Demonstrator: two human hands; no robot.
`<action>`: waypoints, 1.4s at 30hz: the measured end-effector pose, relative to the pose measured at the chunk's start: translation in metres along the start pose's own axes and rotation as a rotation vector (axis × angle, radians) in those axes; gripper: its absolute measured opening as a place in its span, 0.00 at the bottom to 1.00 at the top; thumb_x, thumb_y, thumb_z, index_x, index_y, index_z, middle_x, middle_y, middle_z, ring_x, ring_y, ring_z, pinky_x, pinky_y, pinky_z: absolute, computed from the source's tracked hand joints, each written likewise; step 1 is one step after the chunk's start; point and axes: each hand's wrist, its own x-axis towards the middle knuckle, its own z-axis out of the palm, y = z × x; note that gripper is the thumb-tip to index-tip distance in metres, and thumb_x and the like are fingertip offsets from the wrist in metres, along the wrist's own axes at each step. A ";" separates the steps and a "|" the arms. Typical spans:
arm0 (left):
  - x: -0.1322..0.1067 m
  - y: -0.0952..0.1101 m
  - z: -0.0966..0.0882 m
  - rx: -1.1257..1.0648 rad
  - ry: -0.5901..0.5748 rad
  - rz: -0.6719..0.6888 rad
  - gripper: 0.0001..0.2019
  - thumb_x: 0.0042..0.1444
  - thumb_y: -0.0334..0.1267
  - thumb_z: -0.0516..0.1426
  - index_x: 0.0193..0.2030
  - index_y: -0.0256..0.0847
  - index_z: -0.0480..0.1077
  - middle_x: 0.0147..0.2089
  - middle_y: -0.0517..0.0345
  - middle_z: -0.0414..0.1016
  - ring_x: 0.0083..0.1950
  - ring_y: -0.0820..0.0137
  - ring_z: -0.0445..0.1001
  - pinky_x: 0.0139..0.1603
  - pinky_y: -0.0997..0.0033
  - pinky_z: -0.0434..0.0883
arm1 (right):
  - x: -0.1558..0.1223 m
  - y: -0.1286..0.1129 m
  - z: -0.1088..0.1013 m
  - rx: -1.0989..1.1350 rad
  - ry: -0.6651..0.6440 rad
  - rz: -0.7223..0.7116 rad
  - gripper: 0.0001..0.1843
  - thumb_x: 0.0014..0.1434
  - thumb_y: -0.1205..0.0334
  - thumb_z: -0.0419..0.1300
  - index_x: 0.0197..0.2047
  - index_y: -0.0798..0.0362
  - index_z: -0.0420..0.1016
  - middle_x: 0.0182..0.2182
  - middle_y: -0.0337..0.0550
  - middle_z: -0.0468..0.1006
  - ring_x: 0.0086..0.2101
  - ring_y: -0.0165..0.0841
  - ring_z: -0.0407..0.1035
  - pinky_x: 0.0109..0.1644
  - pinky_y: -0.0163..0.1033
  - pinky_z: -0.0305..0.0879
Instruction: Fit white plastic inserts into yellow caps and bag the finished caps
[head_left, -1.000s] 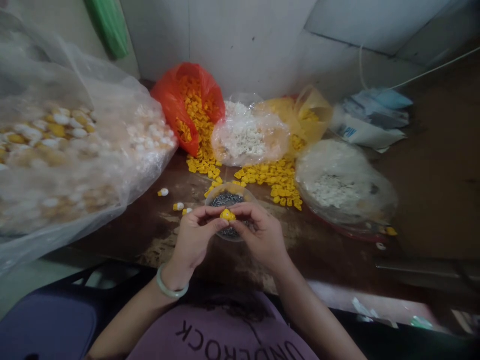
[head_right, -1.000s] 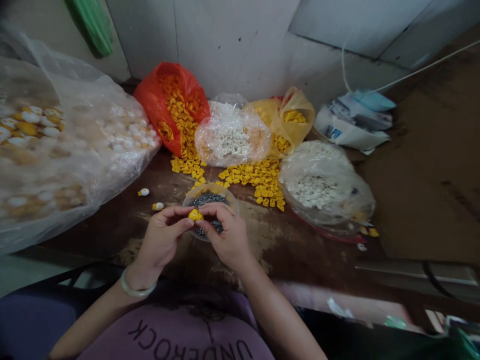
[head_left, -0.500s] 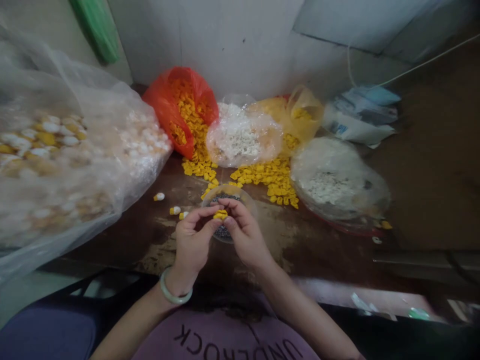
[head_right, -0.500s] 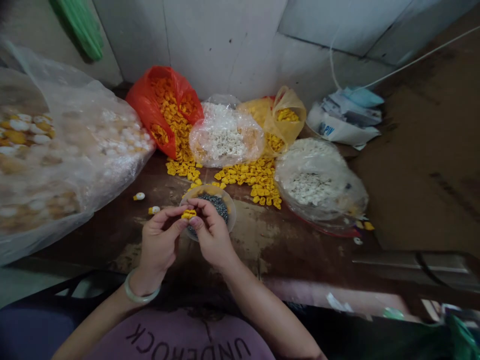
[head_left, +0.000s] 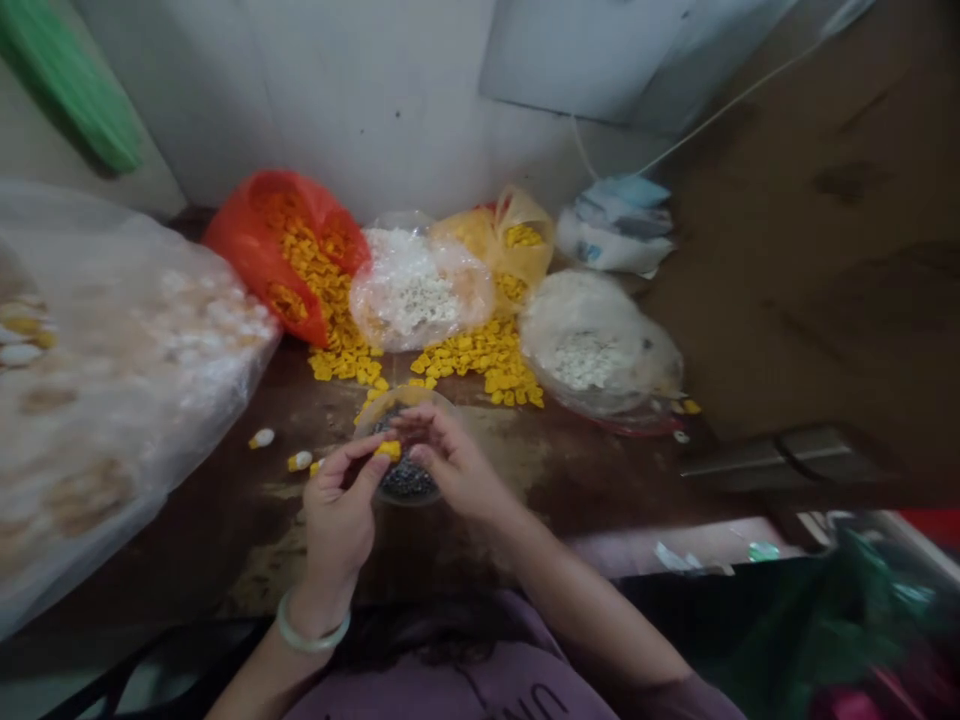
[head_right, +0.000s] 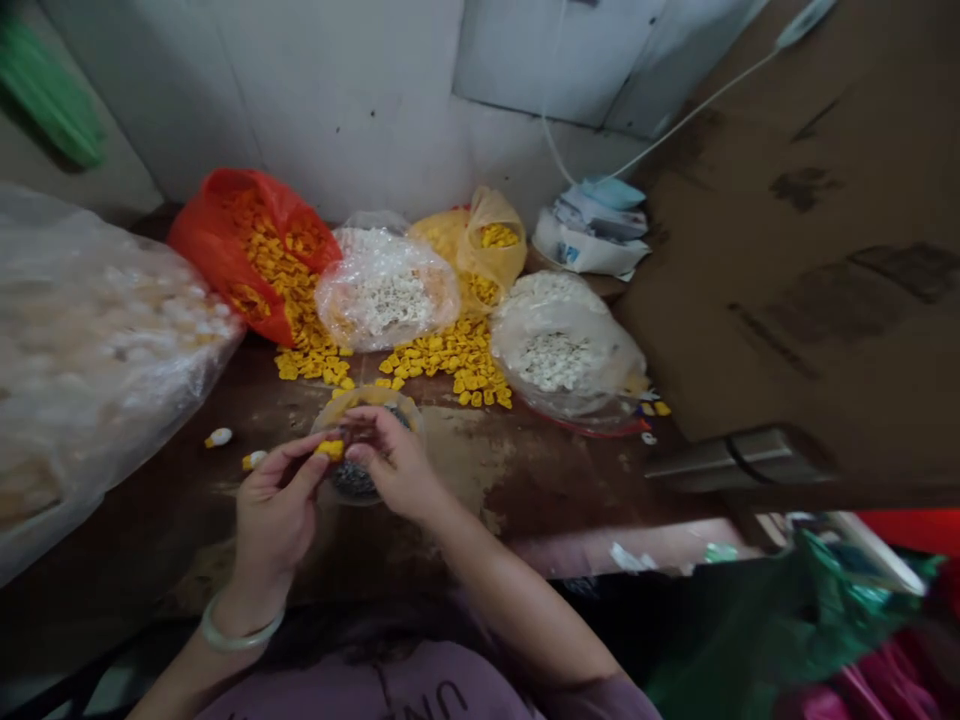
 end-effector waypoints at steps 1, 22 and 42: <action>0.001 0.001 0.000 -0.043 -0.002 -0.041 0.10 0.46 0.38 0.69 0.36 0.41 0.79 0.39 0.54 0.83 0.40 0.69 0.81 0.46 0.70 0.77 | 0.002 0.003 -0.023 -0.160 0.055 0.009 0.15 0.64 0.56 0.55 0.52 0.48 0.69 0.49 0.46 0.77 0.47 0.36 0.73 0.50 0.42 0.71; -0.005 0.013 0.017 -0.080 -0.026 -0.272 0.20 0.28 0.39 0.74 0.32 0.38 0.80 0.34 0.55 0.82 0.31 0.74 0.76 0.33 0.79 0.74 | 0.016 0.066 -0.254 -1.147 0.255 0.545 0.08 0.55 0.68 0.63 0.39 0.57 0.82 0.46 0.53 0.78 0.48 0.38 0.69 0.55 0.37 0.60; -0.020 0.041 0.030 0.346 -0.371 0.435 0.07 0.49 0.29 0.66 0.34 0.46 0.80 0.35 0.56 0.81 0.39 0.67 0.79 0.43 0.70 0.77 | -0.015 -0.045 -0.069 0.103 -0.050 -0.003 0.16 0.57 0.48 0.66 0.41 0.50 0.77 0.38 0.42 0.83 0.38 0.34 0.77 0.44 0.40 0.72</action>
